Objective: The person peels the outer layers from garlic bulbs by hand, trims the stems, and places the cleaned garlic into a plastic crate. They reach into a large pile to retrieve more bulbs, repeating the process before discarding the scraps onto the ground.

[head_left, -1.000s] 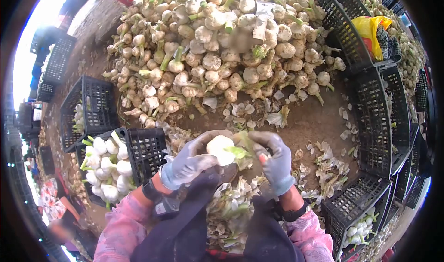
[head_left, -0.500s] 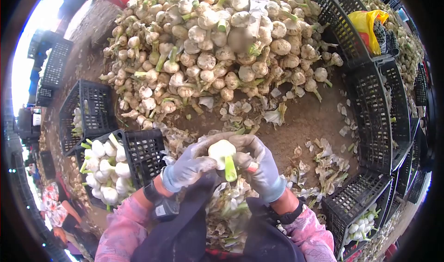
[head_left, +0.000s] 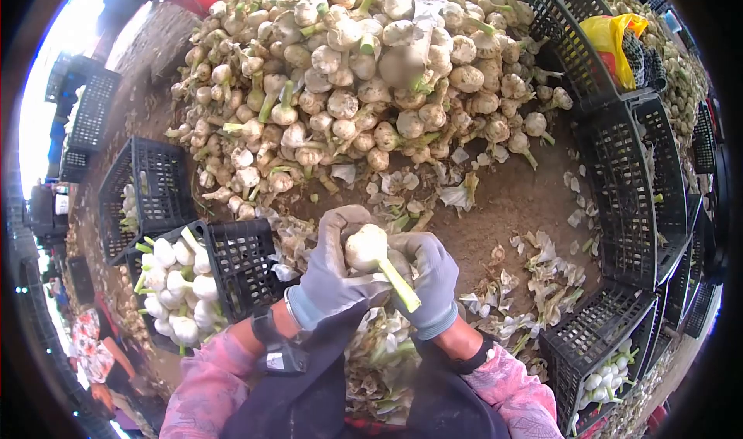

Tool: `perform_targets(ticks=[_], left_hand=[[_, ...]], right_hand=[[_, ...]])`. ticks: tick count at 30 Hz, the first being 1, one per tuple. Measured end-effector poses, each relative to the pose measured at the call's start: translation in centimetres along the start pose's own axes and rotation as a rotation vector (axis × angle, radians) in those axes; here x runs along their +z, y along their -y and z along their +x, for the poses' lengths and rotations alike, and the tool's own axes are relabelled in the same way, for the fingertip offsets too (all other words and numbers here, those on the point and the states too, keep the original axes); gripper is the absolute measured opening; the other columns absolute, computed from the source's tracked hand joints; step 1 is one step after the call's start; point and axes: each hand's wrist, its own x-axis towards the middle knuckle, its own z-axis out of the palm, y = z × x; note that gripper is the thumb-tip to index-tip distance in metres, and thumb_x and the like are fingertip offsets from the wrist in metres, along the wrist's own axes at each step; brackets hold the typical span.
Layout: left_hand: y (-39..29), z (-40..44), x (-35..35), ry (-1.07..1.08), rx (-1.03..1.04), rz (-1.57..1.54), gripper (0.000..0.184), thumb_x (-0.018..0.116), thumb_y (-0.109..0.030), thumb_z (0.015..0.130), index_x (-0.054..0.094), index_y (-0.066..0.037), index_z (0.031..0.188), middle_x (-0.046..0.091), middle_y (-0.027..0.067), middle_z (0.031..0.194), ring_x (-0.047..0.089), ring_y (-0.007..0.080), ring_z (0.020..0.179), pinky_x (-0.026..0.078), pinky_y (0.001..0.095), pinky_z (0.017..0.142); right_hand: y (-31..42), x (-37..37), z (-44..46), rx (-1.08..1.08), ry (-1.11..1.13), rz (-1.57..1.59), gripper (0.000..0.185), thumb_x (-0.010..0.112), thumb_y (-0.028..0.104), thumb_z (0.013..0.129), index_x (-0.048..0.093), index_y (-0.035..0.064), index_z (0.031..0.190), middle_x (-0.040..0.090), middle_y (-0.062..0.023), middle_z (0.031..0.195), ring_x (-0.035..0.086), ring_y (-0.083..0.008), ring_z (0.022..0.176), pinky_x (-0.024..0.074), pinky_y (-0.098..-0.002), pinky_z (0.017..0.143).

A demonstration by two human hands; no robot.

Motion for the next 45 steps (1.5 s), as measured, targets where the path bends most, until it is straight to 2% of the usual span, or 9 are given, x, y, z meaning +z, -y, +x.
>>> perform_targets(ticks=[1,10,18,20,21,24,26,34,45], left_hand=[[-0.3,0.2,0.2,-0.037,0.023,-0.104,0.084,0.091,-0.013,0.062,0.039,-0.006,0.128,0.045,0.0093,0.124,0.051,0.0173,0.112,0.047,0.0306,0.093],[0.5,1.7,-1.3,-0.055,0.397,0.174,0.066,0.086,-0.005,0.065,0.049,-0.008,0.12,0.052,0.0138,0.121,0.058,0.0245,0.107,0.048,0.0336,0.092],[-0.8,0.6,-1.7,0.05,-0.085,-0.708,0.049,0.081,-0.002,0.076,0.055,-0.006,0.117,0.054,0.0111,0.122,0.056,0.018,0.113,0.048,0.0318,0.093],[-0.6,0.8,-2.4,0.068,-0.064,-0.645,0.047,0.08,-0.008,0.08,0.058,-0.005,0.122,0.055,0.0115,0.125,0.055,0.0185,0.116,0.047,0.0332,0.095],[-0.4,0.9,-2.5,0.061,-0.029,-0.551,0.048,0.08,-0.009,0.081,0.058,-0.004,0.123,0.055,0.0117,0.125,0.055,0.0192,0.116,0.047,0.0338,0.096],[-0.8,1.2,-2.5,0.093,0.117,-0.179,0.05,0.079,-0.014,0.081,0.059,-0.003,0.125,0.056,0.0117,0.125,0.056,0.0224,0.116,0.046,0.0353,0.098],[-1.3,1.5,-2.3,0.142,0.244,0.035,0.051,0.079,-0.013,0.08,0.059,-0.003,0.125,0.056,0.0115,0.125,0.056,0.0235,0.115,0.046,0.0353,0.097],[-1.2,0.5,-2.0,0.106,-0.094,-0.624,0.029,0.069,0.0,0.082,0.058,-0.002,0.109,0.055,0.0132,0.128,0.057,0.0181,0.114,0.048,0.0328,0.096],[-2.3,0.6,-2.2,0.009,0.069,-0.515,0.032,0.066,0.009,0.083,0.061,-0.005,0.111,0.052,0.015,0.132,0.059,0.0199,0.114,0.049,0.031,0.096]], right_hand=[[0.3,-0.2,0.1,0.016,0.003,0.005,0.026,0.078,0.014,0.08,0.062,0.0051,0.098,0.066,-0.0135,0.093,0.065,-0.0339,0.082,0.0525,-0.0397,0.073],[0.9,0.0,-0.4,0.33,0.053,0.24,0.015,0.069,0.009,0.086,0.062,-0.001,0.096,0.066,-0.0147,0.086,0.066,-0.0268,0.079,0.0517,-0.0342,0.072],[-4.5,0.0,-0.9,0.432,-0.083,0.272,0.011,0.064,0.005,0.089,0.064,-0.0002,0.099,0.069,-0.0119,0.09,0.067,-0.0195,0.082,0.0532,-0.0304,0.075],[-6.1,-1.3,-0.3,0.504,0.05,-0.05,0.01,0.064,0.004,0.09,0.065,0.001,0.099,0.07,-0.0109,0.094,0.066,-0.017,0.087,0.0534,-0.0309,0.078],[-5.8,-1.5,0.1,0.291,0.06,-0.155,0.018,0.063,0.006,0.092,0.063,0.0009,0.11,0.069,-0.0096,0.103,0.064,-0.0158,0.095,0.0525,-0.0309,0.083],[-1.9,-2.1,0.6,0.503,0.064,0.734,0.032,0.065,0.01,0.093,0.056,-0.0002,0.122,0.064,-0.0089,0.111,0.062,-0.0163,0.1,0.0503,-0.0301,0.089],[0.1,-2.0,1.1,0.437,0.176,0.704,0.04,0.068,0.016,0.093,0.053,-0.0002,0.127,0.06,-0.0063,0.111,0.059,-0.013,0.097,0.0487,-0.0285,0.092],[0.1,-1.8,0.9,0.752,0.151,1.202,0.045,0.074,0.021,0.088,0.056,-0.0013,0.122,0.065,-0.006,0.109,0.06,-0.011,0.093,0.0489,-0.0272,0.088],[1.9,0.4,0.2,0.136,-0.028,0.243,0.027,0.079,0.013,0.08,0.07,0.0043,0.104,0.071,-0.0102,0.099,0.069,-0.0208,0.084,0.0538,-0.032,0.076]])
